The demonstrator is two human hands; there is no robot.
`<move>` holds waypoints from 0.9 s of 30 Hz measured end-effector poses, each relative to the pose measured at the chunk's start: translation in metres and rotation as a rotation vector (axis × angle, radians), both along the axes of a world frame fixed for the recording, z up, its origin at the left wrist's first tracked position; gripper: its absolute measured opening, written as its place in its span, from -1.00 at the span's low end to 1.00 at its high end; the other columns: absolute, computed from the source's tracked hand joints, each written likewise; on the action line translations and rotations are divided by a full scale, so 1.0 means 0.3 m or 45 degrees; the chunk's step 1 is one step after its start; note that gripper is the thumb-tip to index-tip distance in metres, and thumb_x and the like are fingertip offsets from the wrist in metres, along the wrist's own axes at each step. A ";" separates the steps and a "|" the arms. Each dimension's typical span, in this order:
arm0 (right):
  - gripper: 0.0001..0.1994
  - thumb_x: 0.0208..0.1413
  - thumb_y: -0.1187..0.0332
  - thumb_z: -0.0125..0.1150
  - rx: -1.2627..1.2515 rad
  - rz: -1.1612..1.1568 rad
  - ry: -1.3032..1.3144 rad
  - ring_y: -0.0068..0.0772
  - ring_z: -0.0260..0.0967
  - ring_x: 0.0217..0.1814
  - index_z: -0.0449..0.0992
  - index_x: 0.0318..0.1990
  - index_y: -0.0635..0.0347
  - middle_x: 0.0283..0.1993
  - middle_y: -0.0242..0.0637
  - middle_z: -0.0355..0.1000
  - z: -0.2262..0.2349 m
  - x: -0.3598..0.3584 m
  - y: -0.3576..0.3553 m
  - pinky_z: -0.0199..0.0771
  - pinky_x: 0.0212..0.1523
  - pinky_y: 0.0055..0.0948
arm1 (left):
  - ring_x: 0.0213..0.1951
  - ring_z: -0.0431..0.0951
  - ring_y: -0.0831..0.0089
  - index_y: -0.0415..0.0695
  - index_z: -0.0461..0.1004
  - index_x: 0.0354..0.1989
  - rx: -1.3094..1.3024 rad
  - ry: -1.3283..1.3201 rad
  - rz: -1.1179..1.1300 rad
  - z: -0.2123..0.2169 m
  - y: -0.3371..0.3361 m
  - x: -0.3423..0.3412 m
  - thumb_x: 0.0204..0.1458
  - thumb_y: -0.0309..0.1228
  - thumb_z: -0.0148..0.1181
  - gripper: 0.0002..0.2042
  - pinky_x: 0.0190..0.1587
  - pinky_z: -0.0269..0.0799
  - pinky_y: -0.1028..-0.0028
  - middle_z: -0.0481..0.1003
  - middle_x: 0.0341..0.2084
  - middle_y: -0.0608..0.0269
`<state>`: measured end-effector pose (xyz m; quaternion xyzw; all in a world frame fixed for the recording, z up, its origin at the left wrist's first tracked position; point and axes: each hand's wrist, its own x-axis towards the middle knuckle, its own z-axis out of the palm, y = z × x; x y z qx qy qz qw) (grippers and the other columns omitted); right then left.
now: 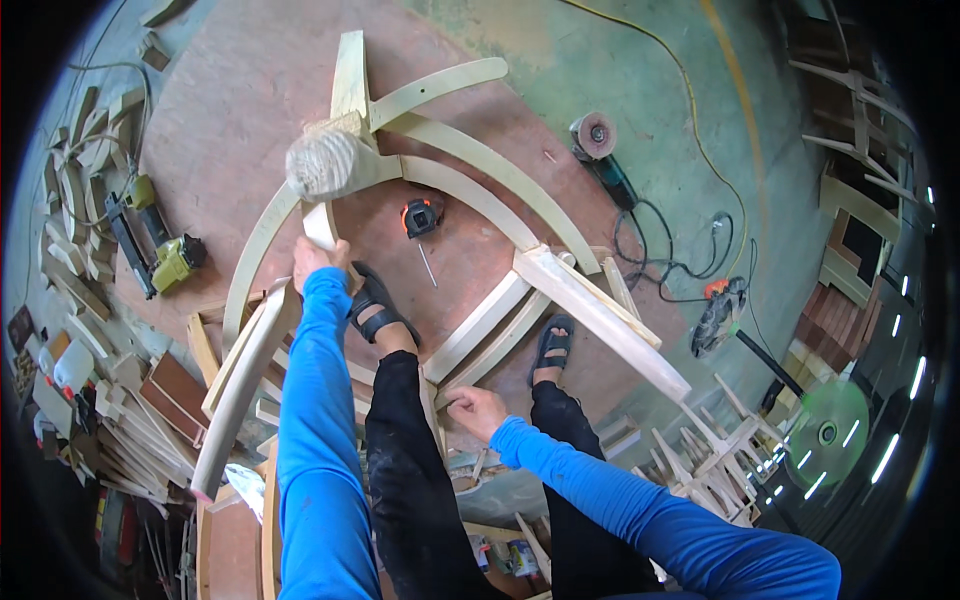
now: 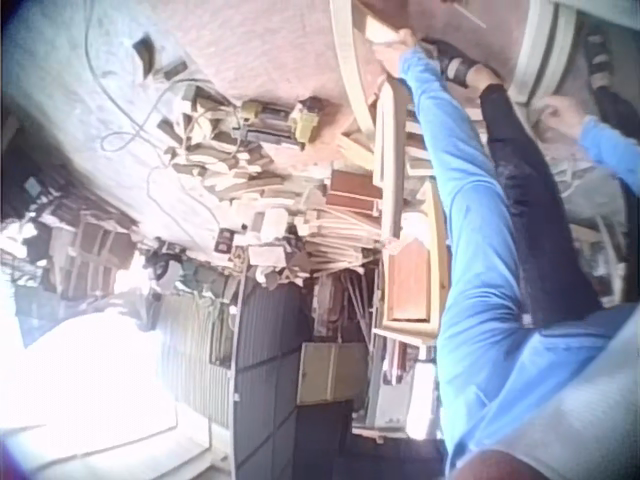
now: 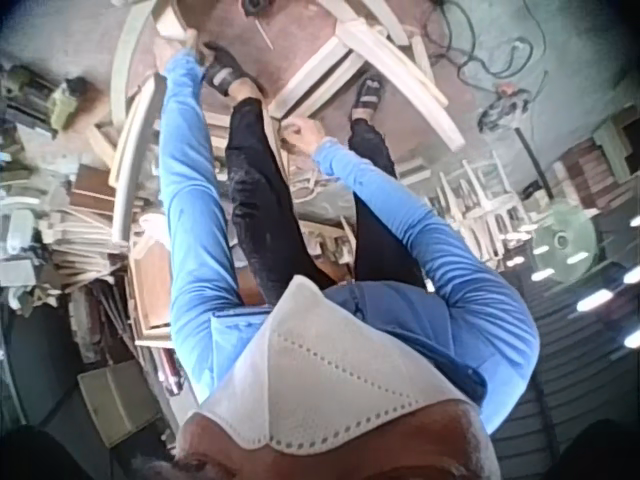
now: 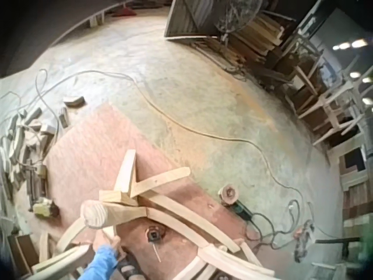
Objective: Marking, sanding with an angle grinder, and assembling wooden furniture components in a factory.
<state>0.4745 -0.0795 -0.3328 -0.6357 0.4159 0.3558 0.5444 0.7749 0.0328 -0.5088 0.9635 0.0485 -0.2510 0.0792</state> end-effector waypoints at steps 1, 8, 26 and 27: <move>-0.75 0.05 0.33 0.25 0.016 -0.048 0.017 -0.31 0.58 -0.29 0.57 -0.11 0.15 -0.34 -0.24 0.59 0.045 0.010 -0.004 0.55 -0.18 -0.36 | -0.04 0.51 -0.05 -0.24 0.40 -0.07 -0.009 0.126 0.078 0.041 -0.018 -0.029 -0.20 -0.05 0.29 -0.42 0.04 0.44 0.11 0.49 -0.11 -0.11; -0.71 0.06 0.38 0.28 0.135 -0.085 -0.035 -0.54 0.54 -0.27 0.55 -0.04 0.21 -0.30 -0.29 0.58 0.490 0.114 -0.091 0.53 -0.17 -0.50 | -0.08 0.56 -0.11 -0.26 0.46 -0.13 -0.187 0.521 0.573 0.470 0.003 -0.269 -0.17 -0.02 0.27 -0.44 0.03 0.45 0.10 0.55 -0.19 -0.23; -0.82 0.14 0.40 0.21 -0.359 -0.749 -0.151 -0.49 0.51 -0.31 0.59 -0.13 0.23 -0.26 -0.32 0.58 1.544 0.376 -0.989 0.51 -0.25 -0.48 | -0.24 0.49 -0.07 -0.18 0.36 -0.24 -0.448 -0.473 0.081 2.051 -0.142 0.416 -0.22 -0.16 0.32 -0.56 -0.18 0.43 0.09 0.41 -0.30 -0.03; -0.82 0.11 0.41 0.21 -0.555 -0.284 -0.256 -0.36 0.53 -0.29 0.60 -0.16 0.21 -0.24 -0.24 0.58 1.478 0.329 -1.031 0.53 -0.24 -0.39 | -0.23 0.49 -0.08 -0.17 0.36 -0.23 -0.521 -0.528 0.135 2.064 -0.131 0.479 -0.21 -0.18 0.32 -0.57 -0.18 0.43 0.08 0.41 -0.30 -0.04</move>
